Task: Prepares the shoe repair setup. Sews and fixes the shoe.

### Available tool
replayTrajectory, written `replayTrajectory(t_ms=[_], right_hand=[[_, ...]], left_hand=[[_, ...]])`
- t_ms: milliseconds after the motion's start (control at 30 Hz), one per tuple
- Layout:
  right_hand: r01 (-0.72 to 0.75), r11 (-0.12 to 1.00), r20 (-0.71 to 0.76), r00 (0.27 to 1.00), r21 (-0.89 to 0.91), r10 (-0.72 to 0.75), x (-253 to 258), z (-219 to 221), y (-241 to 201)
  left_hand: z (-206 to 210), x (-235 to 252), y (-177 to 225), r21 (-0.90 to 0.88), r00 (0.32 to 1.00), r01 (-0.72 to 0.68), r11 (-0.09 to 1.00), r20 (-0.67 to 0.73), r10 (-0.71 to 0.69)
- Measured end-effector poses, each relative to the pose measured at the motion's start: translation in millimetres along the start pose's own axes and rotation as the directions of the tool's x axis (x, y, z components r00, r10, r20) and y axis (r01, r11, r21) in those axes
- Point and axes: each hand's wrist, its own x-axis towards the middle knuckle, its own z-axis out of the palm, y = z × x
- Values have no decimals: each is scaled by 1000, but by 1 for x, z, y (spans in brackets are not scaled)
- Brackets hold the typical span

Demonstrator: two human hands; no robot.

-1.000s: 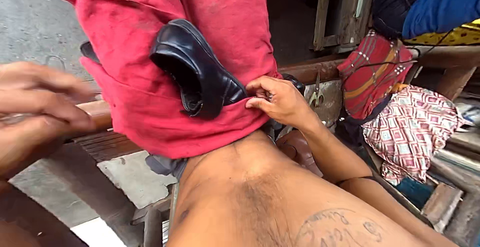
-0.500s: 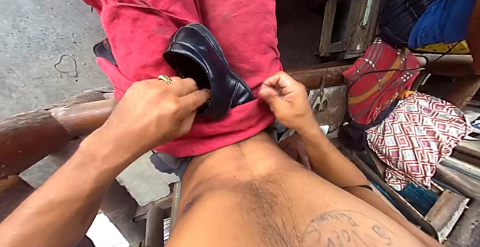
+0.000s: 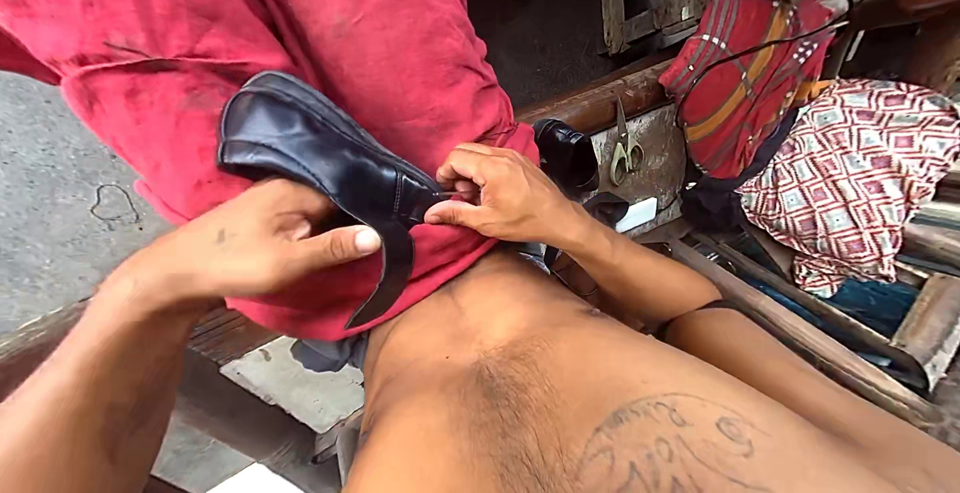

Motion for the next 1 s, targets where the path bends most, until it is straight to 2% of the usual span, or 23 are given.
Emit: replayTrajectory(t_ms=[33, 100, 133, 167, 200, 233, 267, 300, 333, 400, 467, 533, 600, 667, 733, 833, 900, 1000], right_hand=[[40, 998, -21, 999, 52, -39, -3, 1, 4], [158, 955, -182, 977, 250, -113, -17, 2, 21], [206, 918, -319, 943, 338, -95, -29, 3, 34], [203, 898, -467, 884, 390, 2, -45, 5, 50], [158, 900, -614, 777, 406, 141, -61, 9, 70], [38, 920, -711, 646, 391, 276, -76, 12, 93], [-146, 916, -756, 525, 374, 392, -89, 15, 115], [-352, 869, -746, 457, 348, 484, -100, 16, 133], [-522, 796, -687, 457, 306, 564, -106, 17, 147], [-712, 685, -545, 518, 152, 659, -107, 22, 166], [-746, 666, -526, 557, 24, 643, -108, 21, 182], [-732, 674, -523, 539, 97, 660, -109, -9, 182], [-654, 692, -502, 507, 304, 700, -126, -43, 174], [-474, 688, -516, 455, 550, 726, -141, -76, 173], [-252, 584, -459, 415, 772, 785, -155, -98, 171], [25, 442, -382, 546, 897, 746, -164, -113, 174], [76, 380, -346, 606, 922, 716, -161, -116, 175], [57, 320, -282, 633, 946, 721, -154, -109, 176]], left_hand=[[0, 8, 2, -142, 992, 94, 985, 93, -81], [-3, 18, -7, -340, 970, 153, 928, 230, -75], [-4, 22, -10, -358, 965, 159, 920, 252, -68], [-4, 23, -9, -333, 961, 186, 924, 258, -101], [-3, 24, -2, -277, 953, 255, 926, 234, -193], [0, 27, 8, -182, 931, 351, 918, 176, -321], [1, 30, 17, -107, 897, 431, 896, 155, -413], [1, 35, 22, -68, 870, 483, 873, 152, -470], [2, 38, 23, -48, 864, 492, 869, 146, -482], [5, 44, 21, -30, 873, 470, 882, 162, -460], [8, 48, 22, -21, 886, 440, 898, 172, -430], [7, 48, 24, -28, 885, 449, 893, 153, -440], [8, 43, 21, -32, 881, 460, 888, 141, -451], [9, 44, 15, -33, 894, 437, 899, 129, -429], [12, 42, 13, -35, 897, 433, 901, 117, -426], [16, 40, 8, -85, 921, 389, 917, 78, -383], [17, 39, 9, -111, 930, 367, 923, 66, -362], [17, 39, 8, -143, 937, 350, 926, 68, -343]])
